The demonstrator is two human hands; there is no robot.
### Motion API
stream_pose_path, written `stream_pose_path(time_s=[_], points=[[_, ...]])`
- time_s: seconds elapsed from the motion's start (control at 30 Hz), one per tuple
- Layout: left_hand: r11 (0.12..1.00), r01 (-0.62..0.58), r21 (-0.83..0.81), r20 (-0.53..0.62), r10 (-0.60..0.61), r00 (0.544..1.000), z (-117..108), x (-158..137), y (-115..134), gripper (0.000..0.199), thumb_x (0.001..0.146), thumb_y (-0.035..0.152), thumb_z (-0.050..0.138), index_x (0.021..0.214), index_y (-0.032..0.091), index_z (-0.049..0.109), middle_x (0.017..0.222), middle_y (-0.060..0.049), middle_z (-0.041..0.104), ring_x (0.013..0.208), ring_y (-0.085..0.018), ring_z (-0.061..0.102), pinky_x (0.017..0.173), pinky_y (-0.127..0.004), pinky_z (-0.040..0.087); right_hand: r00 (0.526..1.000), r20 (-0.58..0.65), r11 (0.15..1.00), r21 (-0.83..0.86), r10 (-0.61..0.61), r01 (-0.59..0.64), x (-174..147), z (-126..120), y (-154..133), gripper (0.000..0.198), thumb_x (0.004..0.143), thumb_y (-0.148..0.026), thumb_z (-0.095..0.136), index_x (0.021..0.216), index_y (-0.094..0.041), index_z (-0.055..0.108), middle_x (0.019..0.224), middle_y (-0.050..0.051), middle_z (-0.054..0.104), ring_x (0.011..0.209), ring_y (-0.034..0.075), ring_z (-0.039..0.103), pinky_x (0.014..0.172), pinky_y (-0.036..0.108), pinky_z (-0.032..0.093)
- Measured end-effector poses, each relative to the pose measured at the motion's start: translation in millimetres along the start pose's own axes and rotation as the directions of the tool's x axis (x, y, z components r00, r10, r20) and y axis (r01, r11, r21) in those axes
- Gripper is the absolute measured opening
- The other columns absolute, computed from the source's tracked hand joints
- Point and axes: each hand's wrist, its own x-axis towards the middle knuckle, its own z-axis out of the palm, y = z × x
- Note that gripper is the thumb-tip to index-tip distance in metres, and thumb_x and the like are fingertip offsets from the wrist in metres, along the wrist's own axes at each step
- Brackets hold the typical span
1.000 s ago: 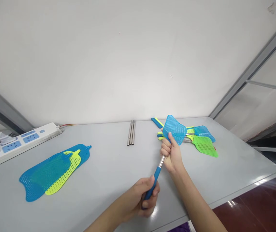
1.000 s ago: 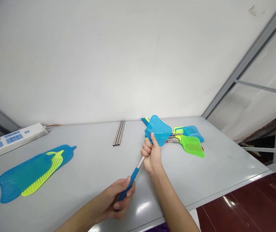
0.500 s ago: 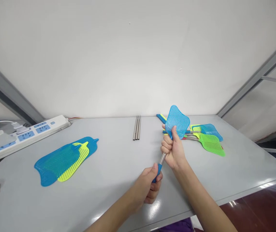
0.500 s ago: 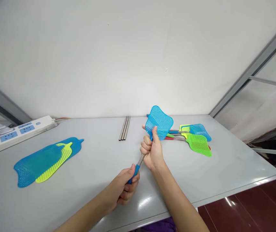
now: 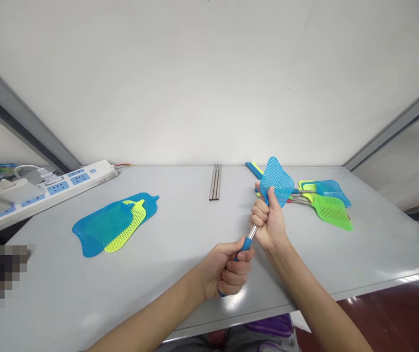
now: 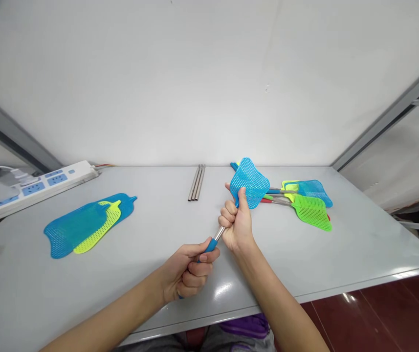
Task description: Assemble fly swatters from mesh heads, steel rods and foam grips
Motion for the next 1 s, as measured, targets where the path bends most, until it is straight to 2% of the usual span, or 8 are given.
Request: stream_pose_path(time_s=[0.17,0.37,0.47,0.57,0.8,1.0], points=[[0.999,-0.004,0.047,0.000,0.004,1.000,-1,3,2,0.033,0.083,0.041,0.029,0.061,0.017,0.036,0.040,0.009,0.017,0.030,-0.003,0.003,0.022,-0.013,0.004,1.000,-0.017,1.000,-0.013,-0.015,0.014,1,-3,-2,0.030,0.074,-0.046,0.047,0.091,-0.022,0.055,0.043,-0.011,0.009,0.031,0.003,0.009,0.026,0.013,0.009],[0.988,-0.019,0.152,-0.054,0.027,0.998,-2,5,1,0.033,0.083,0.042,0.030,0.062,0.017,0.037,0.041,0.008,0.018,0.031,-0.003,0.006,0.024,-0.014,0.006,0.998,0.061,0.999,-0.028,-0.017,0.018,1,-4,-6,0.030,0.077,-0.041,0.045,0.095,-0.020,0.055,0.043,-0.010,0.017,0.031,0.003,0.016,0.027,0.012,0.015],[0.985,0.002,0.175,-0.053,0.007,0.999,-1,4,0,0.033,0.083,0.042,0.029,0.062,0.017,0.037,0.043,0.008,0.020,0.031,-0.003,0.009,0.026,-0.015,0.007,0.993,0.063,0.992,-0.074,-0.096,0.100,-1,2,-4,0.029,0.077,-0.043,0.044,0.090,-0.020,0.056,0.048,-0.007,0.032,0.037,0.004,0.032,0.033,0.013,0.028],[0.980,0.009,0.199,-0.086,0.008,0.996,0,4,-2,0.034,0.082,0.042,0.030,0.062,0.016,0.037,0.047,0.007,0.024,0.032,-0.003,0.012,0.027,-0.015,0.008,0.987,0.010,0.977,-0.139,-0.161,0.161,-1,5,0,0.034,0.075,-0.048,0.042,0.083,-0.019,0.058,0.058,-0.002,0.045,0.053,0.008,0.047,0.043,0.018,0.037],[0.976,0.029,0.216,-0.112,-0.005,0.994,0,1,1,0.036,0.079,0.047,0.034,0.060,0.017,0.034,0.046,0.008,0.019,0.033,-0.002,0.007,0.025,-0.013,0.004,0.979,-0.027,0.966,-0.169,-0.204,0.197,0,1,6,0.038,0.075,-0.049,0.041,0.075,-0.017,0.060,0.066,0.003,0.055,0.055,0.008,0.048,0.041,0.018,0.034],[0.972,0.031,0.233,-0.123,-0.003,0.992,2,-3,6,0.036,0.081,0.045,0.031,0.059,0.017,0.034,0.045,0.008,0.020,0.032,-0.002,0.006,0.023,-0.012,0.004,0.978,-0.051,0.963,-0.192,-0.203,0.190,-1,0,7,0.041,0.073,-0.053,0.040,0.069,-0.017,0.060,0.061,0.003,0.057,0.052,0.010,0.049,0.038,0.018,0.031]])
